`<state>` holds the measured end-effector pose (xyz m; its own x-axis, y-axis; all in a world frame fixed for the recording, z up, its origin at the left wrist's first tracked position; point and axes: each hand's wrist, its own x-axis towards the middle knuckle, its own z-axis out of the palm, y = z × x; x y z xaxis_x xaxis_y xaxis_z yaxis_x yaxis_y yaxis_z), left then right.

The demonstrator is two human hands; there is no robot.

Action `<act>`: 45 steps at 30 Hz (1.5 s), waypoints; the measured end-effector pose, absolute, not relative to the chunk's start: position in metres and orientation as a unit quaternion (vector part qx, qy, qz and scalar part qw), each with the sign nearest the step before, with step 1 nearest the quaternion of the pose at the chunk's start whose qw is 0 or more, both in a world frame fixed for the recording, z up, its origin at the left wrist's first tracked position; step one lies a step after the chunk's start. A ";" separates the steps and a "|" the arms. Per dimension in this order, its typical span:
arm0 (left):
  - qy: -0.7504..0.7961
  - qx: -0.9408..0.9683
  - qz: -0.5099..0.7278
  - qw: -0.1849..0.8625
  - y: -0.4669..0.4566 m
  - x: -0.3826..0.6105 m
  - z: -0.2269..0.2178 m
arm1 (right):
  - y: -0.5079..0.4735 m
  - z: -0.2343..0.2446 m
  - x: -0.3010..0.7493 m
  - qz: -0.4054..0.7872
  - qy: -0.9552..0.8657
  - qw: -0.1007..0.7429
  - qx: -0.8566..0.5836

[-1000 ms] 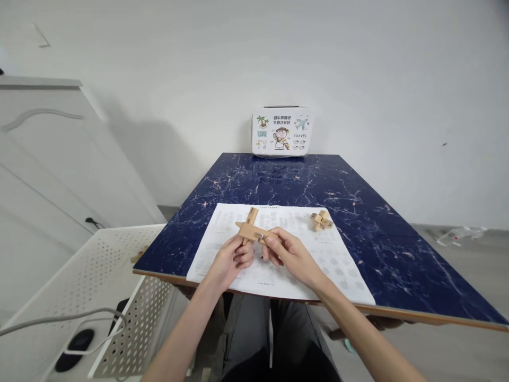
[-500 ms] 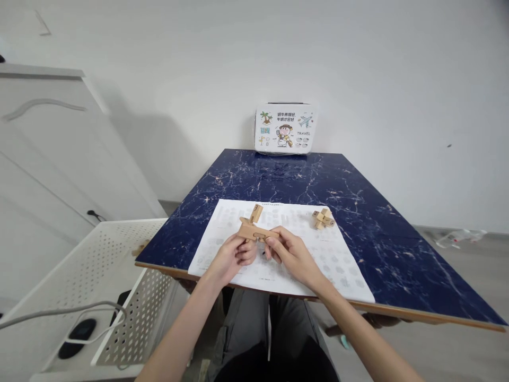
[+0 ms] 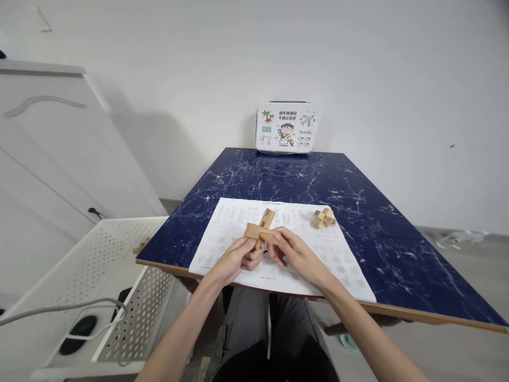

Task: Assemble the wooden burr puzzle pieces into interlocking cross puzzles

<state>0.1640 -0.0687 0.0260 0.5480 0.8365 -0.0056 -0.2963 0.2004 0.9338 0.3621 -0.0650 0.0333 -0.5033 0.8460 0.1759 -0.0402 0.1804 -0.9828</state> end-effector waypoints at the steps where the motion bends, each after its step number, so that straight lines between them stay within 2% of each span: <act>1: 0.269 0.504 0.384 0.726 -0.069 0.164 0.026 | -0.065 0.033 0.362 0.561 -0.659 0.396 -0.308; 18: 0.222 0.546 0.281 0.758 -0.074 0.158 0.030 | -0.069 0.039 0.369 0.632 -0.591 0.404 -0.296; 32: 0.242 0.519 0.293 0.766 -0.074 0.159 0.030 | -0.079 0.040 0.368 0.646 -0.535 0.458 -0.295; 36: 0.267 0.507 0.320 0.755 -0.074 0.164 0.033 | -0.076 0.041 0.374 0.605 -0.532 0.488 -0.337; 40: 0.272 0.500 0.335 0.751 -0.073 0.165 0.035 | -0.078 0.044 0.400 0.508 -0.557 0.515 -0.408; 45: 0.287 0.502 0.342 0.741 -0.073 0.166 0.038 | -0.093 0.038 0.449 0.374 -0.575 0.495 -0.533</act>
